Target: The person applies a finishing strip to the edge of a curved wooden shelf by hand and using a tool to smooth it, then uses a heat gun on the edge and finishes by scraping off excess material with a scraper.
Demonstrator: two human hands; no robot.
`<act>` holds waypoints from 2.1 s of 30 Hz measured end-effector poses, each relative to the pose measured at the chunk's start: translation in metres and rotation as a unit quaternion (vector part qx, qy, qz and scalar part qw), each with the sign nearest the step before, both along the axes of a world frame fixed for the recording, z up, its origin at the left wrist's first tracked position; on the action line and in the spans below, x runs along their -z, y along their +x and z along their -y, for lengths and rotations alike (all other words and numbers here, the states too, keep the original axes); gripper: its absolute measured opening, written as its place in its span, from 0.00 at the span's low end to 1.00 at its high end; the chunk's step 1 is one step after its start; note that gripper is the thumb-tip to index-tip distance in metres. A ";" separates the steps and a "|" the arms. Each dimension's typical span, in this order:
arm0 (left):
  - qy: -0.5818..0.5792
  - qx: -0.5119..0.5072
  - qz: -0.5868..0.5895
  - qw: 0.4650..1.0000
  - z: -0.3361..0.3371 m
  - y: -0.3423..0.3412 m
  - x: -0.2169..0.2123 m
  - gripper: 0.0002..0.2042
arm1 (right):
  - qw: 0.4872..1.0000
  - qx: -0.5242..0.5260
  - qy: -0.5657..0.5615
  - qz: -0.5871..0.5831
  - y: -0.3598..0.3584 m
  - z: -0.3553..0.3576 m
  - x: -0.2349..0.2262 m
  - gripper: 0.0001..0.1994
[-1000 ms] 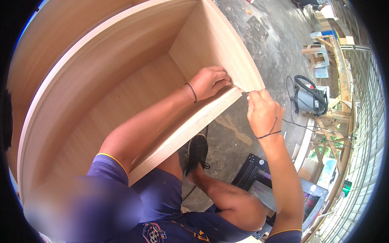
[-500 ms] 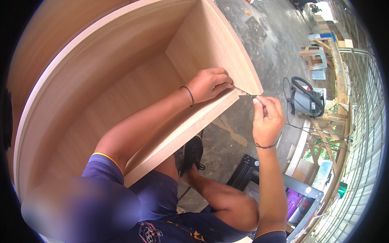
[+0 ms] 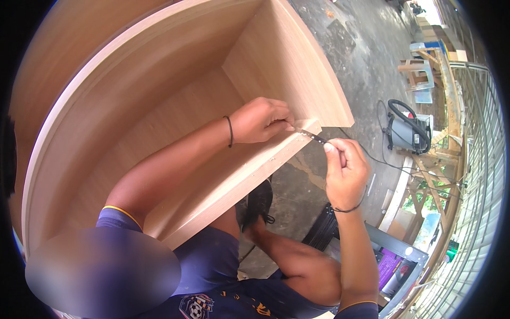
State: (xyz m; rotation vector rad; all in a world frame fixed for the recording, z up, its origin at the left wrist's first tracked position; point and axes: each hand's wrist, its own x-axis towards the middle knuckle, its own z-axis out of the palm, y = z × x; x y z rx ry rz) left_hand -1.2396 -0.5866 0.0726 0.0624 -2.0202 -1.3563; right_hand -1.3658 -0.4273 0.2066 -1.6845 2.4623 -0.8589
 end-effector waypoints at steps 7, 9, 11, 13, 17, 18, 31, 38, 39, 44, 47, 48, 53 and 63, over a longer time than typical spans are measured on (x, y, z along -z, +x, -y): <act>0.001 -0.120 -0.045 0.992 -0.001 -0.035 0.002 0.04 | 0.989 -0.030 -0.044 -0.139 -0.021 0.014 0.002 0.04; -0.002 -0.120 -0.039 0.992 -0.004 -0.039 0.003 0.04 | 0.985 -0.030 -0.039 -0.163 -0.025 0.012 0.002 0.04; -0.021 -0.105 -0.033 0.994 0.003 -0.042 0.004 0.04 | 0.987 -0.024 -0.023 -0.157 -0.025 0.015 0.000 0.04; -0.020 -0.078 -0.032 0.996 0.005 -0.036 0.007 0.04 | 0.991 -0.022 -0.008 -0.134 -0.019 0.016 0.002 0.04; 0.020 0.008 -0.007 1.000 0.008 -0.014 0.010 0.05 | 0.998 -0.018 0.016 -0.055 0.003 0.014 -0.007 0.03; 0.030 0.042 0.023 0.998 0.009 -0.002 0.008 0.05 | 0.999 -0.017 0.022 -0.039 0.011 0.012 -0.011 0.03; 0.040 -0.108 -0.040 0.992 -0.006 -0.045 0.011 0.06 | 0.974 -0.056 0.004 -0.220 -0.015 0.024 -0.011 0.06; 0.103 0.044 0.039 0.993 0.010 -0.012 0.004 0.06 | 0.986 -0.052 0.037 -0.155 0.004 0.032 -0.021 0.06; 0.127 0.076 0.054 0.988 0.012 -0.007 0.001 0.06 | 0.988 -0.045 0.042 -0.142 0.008 0.033 -0.023 0.06; 0.090 -0.095 -0.013 0.991 0.000 -0.035 0.010 0.06 | 0.974 -0.066 0.021 -0.214 -0.003 0.040 -0.018 0.07; 0.072 -0.115 -0.002 0.991 -0.007 -0.042 0.010 0.06 | 0.967 -0.073 0.019 -0.243 -0.008 0.038 -0.016 0.08; 0.064 -0.120 -0.001 0.991 -0.009 -0.043 0.010 0.06 | 0.965 -0.076 0.018 -0.251 -0.009 0.037 -0.014 0.08; 0.062 -0.140 -0.008 0.988 -0.014 -0.043 0.015 0.06 | 0.951 -0.095 0.004 -0.294 -0.009 0.039 -0.013 0.08; 0.062 -0.057 -0.012 0.996 -0.003 -0.035 0.016 0.06 | 0.960 -0.093 0.043 -0.262 -0.012 0.042 -0.013 0.08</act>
